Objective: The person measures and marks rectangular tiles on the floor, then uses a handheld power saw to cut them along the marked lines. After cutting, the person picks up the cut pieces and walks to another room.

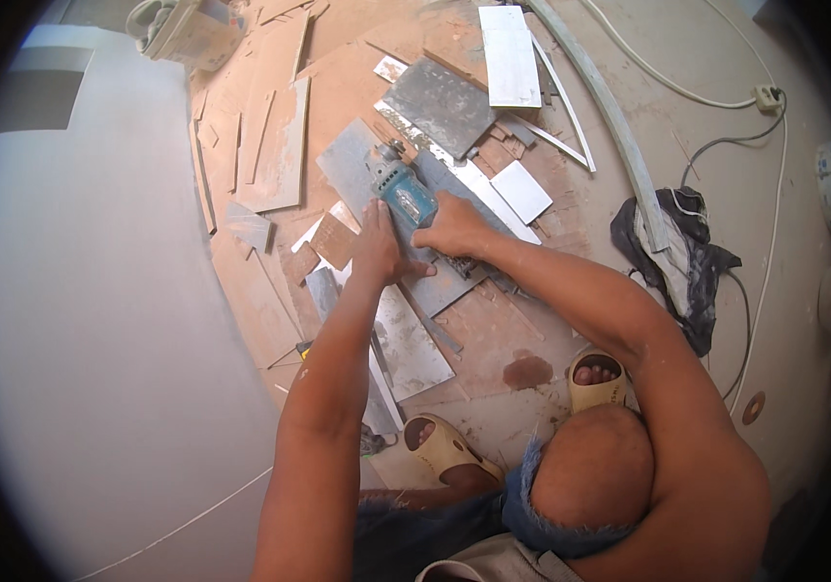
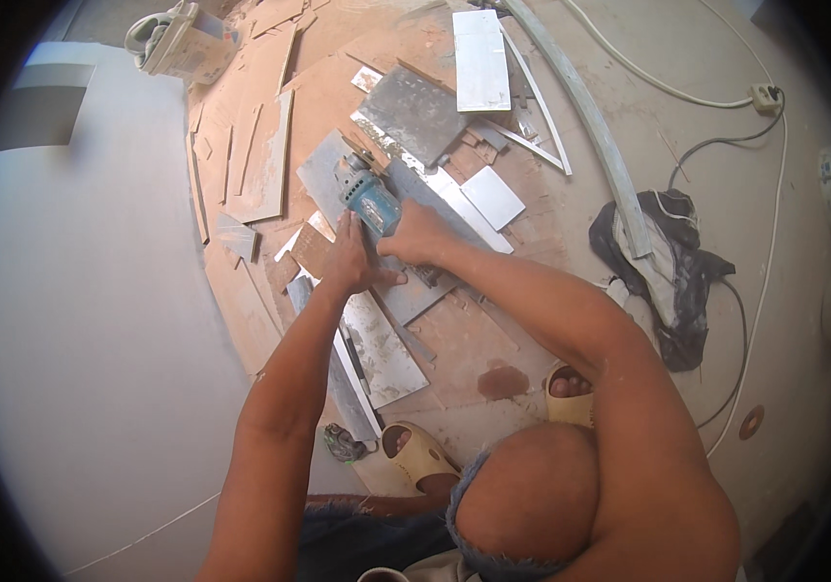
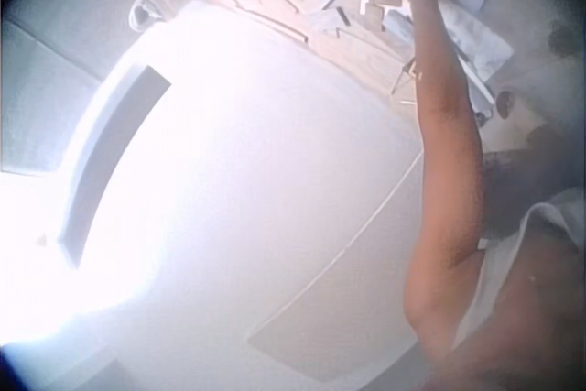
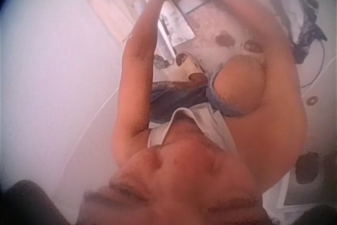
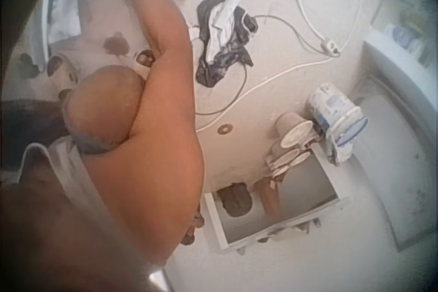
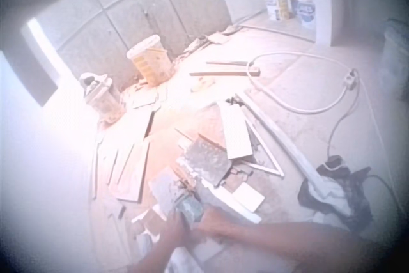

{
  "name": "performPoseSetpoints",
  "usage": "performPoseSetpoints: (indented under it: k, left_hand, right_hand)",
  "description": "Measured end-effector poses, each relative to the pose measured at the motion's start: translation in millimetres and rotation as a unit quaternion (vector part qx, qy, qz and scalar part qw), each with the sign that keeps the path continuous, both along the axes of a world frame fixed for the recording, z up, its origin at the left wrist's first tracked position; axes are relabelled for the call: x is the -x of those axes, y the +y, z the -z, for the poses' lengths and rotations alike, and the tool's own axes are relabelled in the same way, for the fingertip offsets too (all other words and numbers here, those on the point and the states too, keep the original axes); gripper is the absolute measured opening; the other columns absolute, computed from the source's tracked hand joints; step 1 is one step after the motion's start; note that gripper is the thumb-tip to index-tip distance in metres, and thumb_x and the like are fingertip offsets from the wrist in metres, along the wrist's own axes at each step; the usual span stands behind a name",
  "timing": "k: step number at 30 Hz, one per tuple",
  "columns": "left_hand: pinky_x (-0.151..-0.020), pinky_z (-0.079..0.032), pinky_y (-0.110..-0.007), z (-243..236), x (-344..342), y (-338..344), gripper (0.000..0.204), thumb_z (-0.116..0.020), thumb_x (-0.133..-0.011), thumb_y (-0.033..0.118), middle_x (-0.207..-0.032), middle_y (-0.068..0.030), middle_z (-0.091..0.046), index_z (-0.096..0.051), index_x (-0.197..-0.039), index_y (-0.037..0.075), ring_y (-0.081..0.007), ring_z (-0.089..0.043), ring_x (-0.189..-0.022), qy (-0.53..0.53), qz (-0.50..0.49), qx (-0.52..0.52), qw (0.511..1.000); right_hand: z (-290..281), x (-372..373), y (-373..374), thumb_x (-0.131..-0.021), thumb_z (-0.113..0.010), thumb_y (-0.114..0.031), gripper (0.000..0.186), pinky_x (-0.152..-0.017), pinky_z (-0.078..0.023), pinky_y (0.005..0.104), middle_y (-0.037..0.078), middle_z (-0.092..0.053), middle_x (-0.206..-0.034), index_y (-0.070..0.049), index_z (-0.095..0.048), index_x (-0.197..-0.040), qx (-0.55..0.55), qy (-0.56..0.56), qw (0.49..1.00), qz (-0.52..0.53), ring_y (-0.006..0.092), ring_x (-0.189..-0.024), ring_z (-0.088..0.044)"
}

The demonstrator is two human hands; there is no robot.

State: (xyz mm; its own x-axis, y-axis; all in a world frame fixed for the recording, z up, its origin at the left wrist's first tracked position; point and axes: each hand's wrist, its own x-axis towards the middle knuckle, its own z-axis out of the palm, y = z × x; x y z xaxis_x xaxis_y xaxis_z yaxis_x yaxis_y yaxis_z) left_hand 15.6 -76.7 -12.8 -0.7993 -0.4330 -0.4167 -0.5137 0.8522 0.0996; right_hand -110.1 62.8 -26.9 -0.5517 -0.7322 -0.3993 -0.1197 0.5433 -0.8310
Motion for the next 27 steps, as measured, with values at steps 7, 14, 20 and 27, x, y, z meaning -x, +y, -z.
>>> performPoseSetpoints:
  k: [7, 14, 20, 27]
  left_hand:
    - [-0.126, -0.026, -0.041, -3.4, 3.0, 2.0, 0.156, -0.098, -0.045, 0.057, -0.166, -0.0285, -0.017, -0.015, -0.157, -0.012, -0.0386, -0.02, -0.155, -0.021, -0.007, 0.001, 1.0]
    - [-0.126, -0.026, -0.041, -1.7, 2.7, 0.8, 0.157, -0.098, -0.046, 0.058, -0.166, -0.0282, -0.016, -0.013, -0.157, -0.012, -0.0385, -0.019, -0.155, -0.027, 0.0, 0.005, 1.0]
    - [-0.126, -0.026, -0.042, -1.7, 2.3, 1.5, 0.157, -0.098, -0.046, 0.059, -0.166, -0.0283, -0.016, -0.012, -0.158, -0.011, -0.0387, -0.019, -0.155, -0.032, -0.001, 0.01, 0.999]
    - [-0.126, -0.026, -0.041, -2.7, 3.3, 2.2, 0.156, -0.098, -0.046, 0.058, -0.166, -0.0286, -0.017, -0.013, -0.157, -0.012, -0.039, -0.019, -0.155, -0.028, 0.001, 0.009, 1.0]
  right_hand:
    - [-1.2, 1.6, 0.3, -0.063, -0.078, -0.038, 0.081, -0.093, -0.055, 0.0429, 0.035, -0.066, -0.115, 0.014, -0.055, -0.122, -0.003, 0.002, 1.0, -0.006, 0.0455, -0.108, -0.068]
    - [0.2, 2.1, 0.2, -0.063, -0.078, -0.038, 0.082, -0.093, -0.055, 0.0424, 0.035, -0.066, -0.115, 0.015, -0.056, -0.121, -0.003, -0.003, 1.0, -0.005, 0.0458, -0.108, -0.068]
    - [-1.7, 3.3, 0.6, -0.062, -0.079, -0.038, 0.083, -0.093, -0.055, 0.042, 0.035, -0.066, -0.115, 0.016, -0.056, -0.121, -0.001, -0.011, 1.0, -0.006, 0.0456, -0.108, -0.068]
    - [2.8, 5.1, 0.0, -0.062, -0.079, -0.038, 0.081, -0.093, -0.055, 0.0412, 0.035, -0.066, -0.115, 0.016, -0.058, -0.118, 0.004, -0.002, 1.0, -0.012, 0.0446, -0.108, -0.068]
